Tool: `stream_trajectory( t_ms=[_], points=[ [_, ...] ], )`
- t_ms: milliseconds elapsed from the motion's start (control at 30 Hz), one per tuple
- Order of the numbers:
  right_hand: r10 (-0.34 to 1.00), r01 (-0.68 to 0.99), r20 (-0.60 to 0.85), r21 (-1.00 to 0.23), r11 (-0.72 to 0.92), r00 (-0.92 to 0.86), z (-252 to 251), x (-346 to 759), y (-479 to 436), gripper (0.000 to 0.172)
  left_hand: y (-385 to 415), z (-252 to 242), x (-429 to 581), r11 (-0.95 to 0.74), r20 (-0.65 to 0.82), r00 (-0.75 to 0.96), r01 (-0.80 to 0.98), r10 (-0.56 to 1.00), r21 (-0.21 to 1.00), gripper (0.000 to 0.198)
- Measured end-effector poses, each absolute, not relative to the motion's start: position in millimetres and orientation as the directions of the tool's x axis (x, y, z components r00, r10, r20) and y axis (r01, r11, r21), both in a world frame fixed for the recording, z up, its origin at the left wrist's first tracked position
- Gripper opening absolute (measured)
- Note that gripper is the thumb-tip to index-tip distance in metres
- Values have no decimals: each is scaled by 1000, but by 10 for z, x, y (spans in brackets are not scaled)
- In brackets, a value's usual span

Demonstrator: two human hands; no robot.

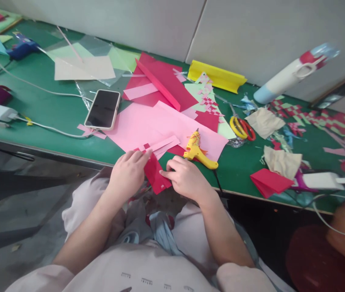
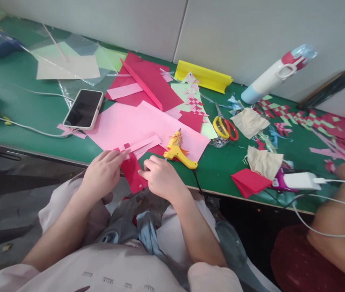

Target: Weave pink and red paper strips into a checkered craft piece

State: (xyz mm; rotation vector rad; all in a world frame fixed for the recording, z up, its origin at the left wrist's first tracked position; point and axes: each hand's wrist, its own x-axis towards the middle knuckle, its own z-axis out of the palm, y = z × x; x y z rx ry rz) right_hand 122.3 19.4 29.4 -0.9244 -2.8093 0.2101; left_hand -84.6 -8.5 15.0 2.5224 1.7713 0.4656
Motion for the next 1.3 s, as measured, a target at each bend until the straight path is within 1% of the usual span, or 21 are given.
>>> stream_trajectory(
  t_ms=[100, 167, 267, 367, 467, 533, 633, 733, 867, 1000, 1167, 1300],
  points=[
    [609, 579, 122, -213, 787, -784, 304, 1223, 199, 31, -94, 164, -931, -243, 357, 107, 900, 928, 362, 59],
    [615, 581, 120, -231, 781, -779, 311, 1214, 203, 31, -108, 190, -986, -162, 393, -21, 890, 919, 426, 56],
    [625, 587, 110, -249, 770, -773, 323, 1192, 214, 31, -129, 250, -1061, -51, 362, -132, 889, 923, 455, 49],
    [626, 583, 98, -279, 763, -773, 352, 1179, 227, 31, -147, 305, -1118, 11, 314, -170, 893, 934, 450, 43],
    [637, 580, 130, -306, 755, -760, 406, 1183, 253, 35, -164, 319, -1147, 16, 301, -156, 907, 941, 420, 34],
    [657, 605, 161, -280, 746, -736, 446, 1189, 292, 35, -170, 299, -1151, 2, 311, -132, 922, 941, 387, 28],
    [680, 657, 170, -176, 733, -713, 493, 1180, 409, 28, -164, 247, -1134, -65, 337, -54, 940, 940, 334, 26],
    [689, 688, 152, -67, 723, -709, 509, 1138, 579, 20, -145, 209, -1099, -188, 341, 78, 935, 937, 302, 30],
    [685, 690, 93, 25, 724, -722, 523, 1059, 776, 15, -127, 182, -1047, -312, 341, 202, 898, 918, 310, 36],
    [655, 656, 27, 37, 754, -755, 559, 1003, 865, 17, -117, 143, -1003, -388, 342, 273, 858, 899, 336, 39],
    [605, 606, -40, 11, 796, -795, 552, 977, 915, 22, -104, 88, -975, -415, 320, 310, 843, 895, 343, 43],
    [580, 577, -79, 54, 815, -811, 520, 961, 951, 21, -100, 69, -979, -425, 324, 320, 841, 890, 336, 43]
  ],
)
